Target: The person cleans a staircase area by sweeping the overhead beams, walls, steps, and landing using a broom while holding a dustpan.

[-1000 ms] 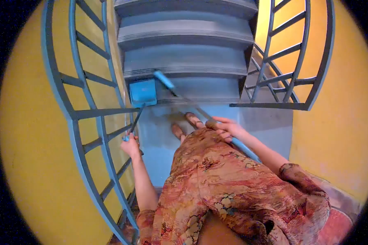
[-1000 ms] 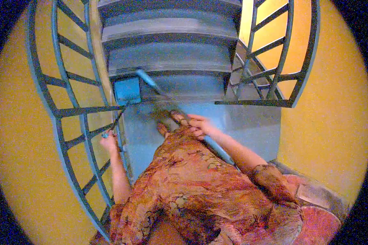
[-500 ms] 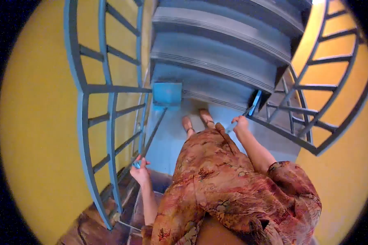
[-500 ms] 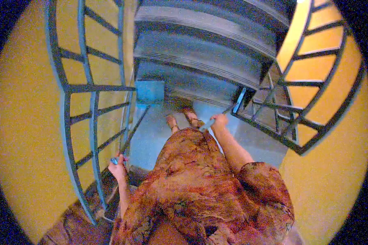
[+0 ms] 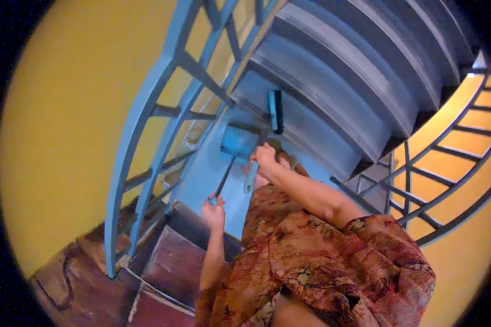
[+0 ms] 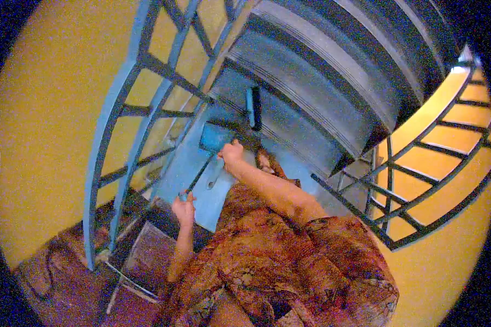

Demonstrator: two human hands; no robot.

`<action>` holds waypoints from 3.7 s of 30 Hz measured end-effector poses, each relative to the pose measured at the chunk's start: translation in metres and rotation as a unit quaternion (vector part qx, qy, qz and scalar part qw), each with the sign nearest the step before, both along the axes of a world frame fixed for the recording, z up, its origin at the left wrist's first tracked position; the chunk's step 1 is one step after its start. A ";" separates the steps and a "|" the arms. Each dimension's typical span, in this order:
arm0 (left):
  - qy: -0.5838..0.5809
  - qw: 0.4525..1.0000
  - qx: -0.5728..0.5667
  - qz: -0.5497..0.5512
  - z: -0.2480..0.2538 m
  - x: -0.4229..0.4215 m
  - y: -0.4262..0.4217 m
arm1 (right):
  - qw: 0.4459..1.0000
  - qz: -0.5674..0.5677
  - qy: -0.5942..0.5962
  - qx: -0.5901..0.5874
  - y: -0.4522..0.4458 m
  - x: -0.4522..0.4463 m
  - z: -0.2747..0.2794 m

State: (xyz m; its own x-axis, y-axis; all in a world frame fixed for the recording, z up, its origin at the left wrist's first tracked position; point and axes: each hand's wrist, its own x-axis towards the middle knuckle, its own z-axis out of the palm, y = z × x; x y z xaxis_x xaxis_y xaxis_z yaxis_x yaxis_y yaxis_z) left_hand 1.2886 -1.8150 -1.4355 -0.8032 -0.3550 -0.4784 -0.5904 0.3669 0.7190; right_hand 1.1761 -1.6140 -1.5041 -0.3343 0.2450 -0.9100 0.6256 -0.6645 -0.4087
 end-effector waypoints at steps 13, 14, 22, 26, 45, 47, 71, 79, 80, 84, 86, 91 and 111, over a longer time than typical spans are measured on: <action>0.049 0.979 -0.173 -0.094 -0.069 -0.065 -0.001 | 0.898 0.428 0.010 0.104 0.079 0.029 0.072; 0.065 0.984 -0.151 -0.071 -0.076 -0.065 -0.002 | 0.892 0.439 0.010 0.109 0.075 0.029 0.085; 0.018 0.989 -0.129 -0.063 -0.074 -0.073 -0.013 | 0.866 0.439 0.035 0.237 0.056 -0.027 -0.015; 0.007 0.991 -0.120 -0.060 -0.075 -0.070 -0.015 | 0.806 0.559 0.016 0.195 0.063 0.004 0.058; 0.051 0.974 -0.061 0.210 -0.045 0.086 -0.027 | 0.912 0.408 0.026 0.025 0.154 0.086 0.088; 0.068 0.959 -0.001 0.276 -0.062 0.125 -0.029 | 0.905 0.423 0.042 -0.018 0.174 0.094 0.099; 0.069 0.870 0.070 0.484 -0.057 0.265 -0.065 | 0.757 0.241 0.371 0.481 0.165 0.228 0.386; 0.064 0.861 0.138 0.485 -0.062 0.305 -0.084 | 0.707 0.465 0.263 0.464 0.091 0.204 0.496; 0.081 0.858 0.131 0.490 -0.054 0.302 -0.085 | 0.708 0.460 0.266 0.466 0.081 0.210 0.506; 0.065 0.867 0.113 0.481 -0.069 0.321 -0.090 | 0.729 0.526 0.226 0.375 0.059 0.233 0.534; 0.053 0.879 0.106 0.461 -0.070 0.324 -0.095 | 0.754 0.547 0.226 0.283 0.050 0.239 0.539; 0.057 0.909 0.054 0.410 -0.083 0.324 -0.101 | 0.754 0.566 0.232 0.239 0.044 0.264 0.544; 0.048 0.904 0.102 0.412 -0.066 0.331 -0.086 | 0.726 0.642 0.202 -0.138 0.023 0.297 0.432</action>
